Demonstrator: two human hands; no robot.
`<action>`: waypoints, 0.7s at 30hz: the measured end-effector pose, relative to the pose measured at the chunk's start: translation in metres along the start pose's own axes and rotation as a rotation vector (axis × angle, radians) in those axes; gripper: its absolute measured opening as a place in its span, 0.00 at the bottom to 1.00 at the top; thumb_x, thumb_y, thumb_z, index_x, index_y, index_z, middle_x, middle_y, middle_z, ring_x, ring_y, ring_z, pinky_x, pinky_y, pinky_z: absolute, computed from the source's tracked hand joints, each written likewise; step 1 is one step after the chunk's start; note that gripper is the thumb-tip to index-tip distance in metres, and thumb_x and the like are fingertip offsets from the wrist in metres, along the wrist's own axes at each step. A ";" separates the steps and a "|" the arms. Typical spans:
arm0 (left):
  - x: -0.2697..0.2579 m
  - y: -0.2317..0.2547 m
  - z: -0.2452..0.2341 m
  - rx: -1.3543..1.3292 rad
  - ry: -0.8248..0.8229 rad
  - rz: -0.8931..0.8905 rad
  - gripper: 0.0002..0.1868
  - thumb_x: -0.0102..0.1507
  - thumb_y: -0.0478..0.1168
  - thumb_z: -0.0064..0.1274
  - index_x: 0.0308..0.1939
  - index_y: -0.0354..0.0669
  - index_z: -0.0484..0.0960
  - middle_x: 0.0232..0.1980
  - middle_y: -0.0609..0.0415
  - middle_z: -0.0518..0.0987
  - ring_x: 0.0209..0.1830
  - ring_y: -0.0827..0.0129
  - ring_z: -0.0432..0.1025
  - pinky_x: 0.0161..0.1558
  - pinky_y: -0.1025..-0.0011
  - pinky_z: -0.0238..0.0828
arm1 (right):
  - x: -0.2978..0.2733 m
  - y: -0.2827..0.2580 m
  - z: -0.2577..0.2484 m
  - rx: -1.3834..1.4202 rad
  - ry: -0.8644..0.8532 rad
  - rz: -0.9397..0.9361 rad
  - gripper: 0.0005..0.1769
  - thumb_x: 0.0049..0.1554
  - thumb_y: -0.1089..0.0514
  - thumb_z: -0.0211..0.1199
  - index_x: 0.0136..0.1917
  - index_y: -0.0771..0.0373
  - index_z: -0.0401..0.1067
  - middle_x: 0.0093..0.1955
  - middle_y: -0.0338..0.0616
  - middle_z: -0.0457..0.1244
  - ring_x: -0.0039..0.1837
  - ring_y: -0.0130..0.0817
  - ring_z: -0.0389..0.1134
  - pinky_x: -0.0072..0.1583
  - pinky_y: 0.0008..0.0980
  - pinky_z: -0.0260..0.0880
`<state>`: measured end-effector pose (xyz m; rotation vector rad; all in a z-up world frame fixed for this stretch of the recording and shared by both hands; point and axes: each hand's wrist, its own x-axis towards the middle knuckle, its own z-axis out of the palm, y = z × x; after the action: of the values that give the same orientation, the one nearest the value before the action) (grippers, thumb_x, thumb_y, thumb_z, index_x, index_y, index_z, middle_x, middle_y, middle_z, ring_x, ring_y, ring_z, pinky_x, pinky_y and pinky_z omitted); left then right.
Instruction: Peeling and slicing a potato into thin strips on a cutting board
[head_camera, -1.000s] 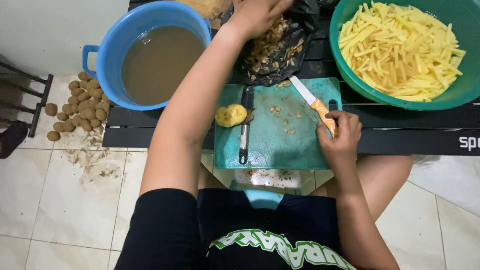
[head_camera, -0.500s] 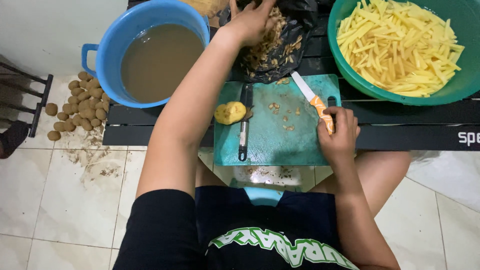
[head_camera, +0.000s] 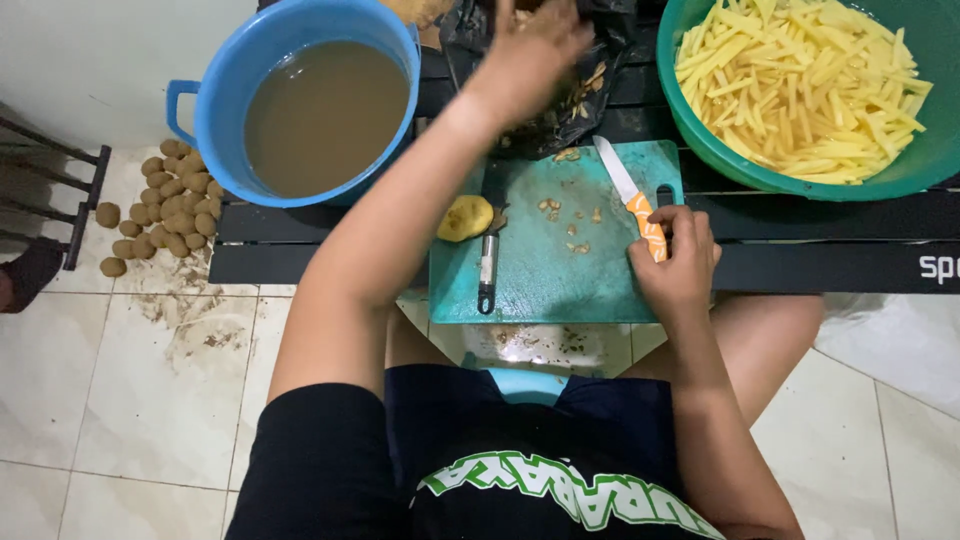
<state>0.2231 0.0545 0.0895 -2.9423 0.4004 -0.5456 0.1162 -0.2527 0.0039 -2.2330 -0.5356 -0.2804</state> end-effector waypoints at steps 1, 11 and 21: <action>-0.006 0.012 0.009 0.005 0.002 0.002 0.28 0.64 0.29 0.52 0.70 0.47 0.73 0.74 0.46 0.67 0.75 0.54 0.57 0.67 0.25 0.35 | 0.001 0.001 0.001 0.003 0.004 -0.002 0.19 0.51 0.59 0.63 0.56 0.62 0.70 0.51 0.46 0.59 0.50 0.44 0.61 0.58 0.42 0.52; -0.056 0.065 0.051 0.105 0.097 0.025 0.09 0.61 0.38 0.49 0.37 0.49 0.85 0.41 0.50 0.80 0.36 0.56 0.74 0.46 0.54 0.59 | 0.002 0.008 0.004 0.002 -0.030 0.066 0.19 0.49 0.56 0.63 0.54 0.58 0.68 0.49 0.45 0.58 0.52 0.49 0.62 0.58 0.46 0.55; -0.057 0.048 0.065 0.077 0.290 0.122 0.03 0.54 0.47 0.57 0.29 0.58 0.82 0.32 0.61 0.78 0.31 0.62 0.71 0.42 0.55 0.56 | 0.002 0.011 0.005 0.002 -0.031 0.081 0.20 0.48 0.54 0.65 0.53 0.52 0.65 0.48 0.43 0.56 0.55 0.50 0.63 0.59 0.48 0.53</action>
<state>0.1844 0.0292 0.0025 -2.7465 0.5697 -0.9514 0.1234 -0.2546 -0.0060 -2.2541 -0.4610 -0.2037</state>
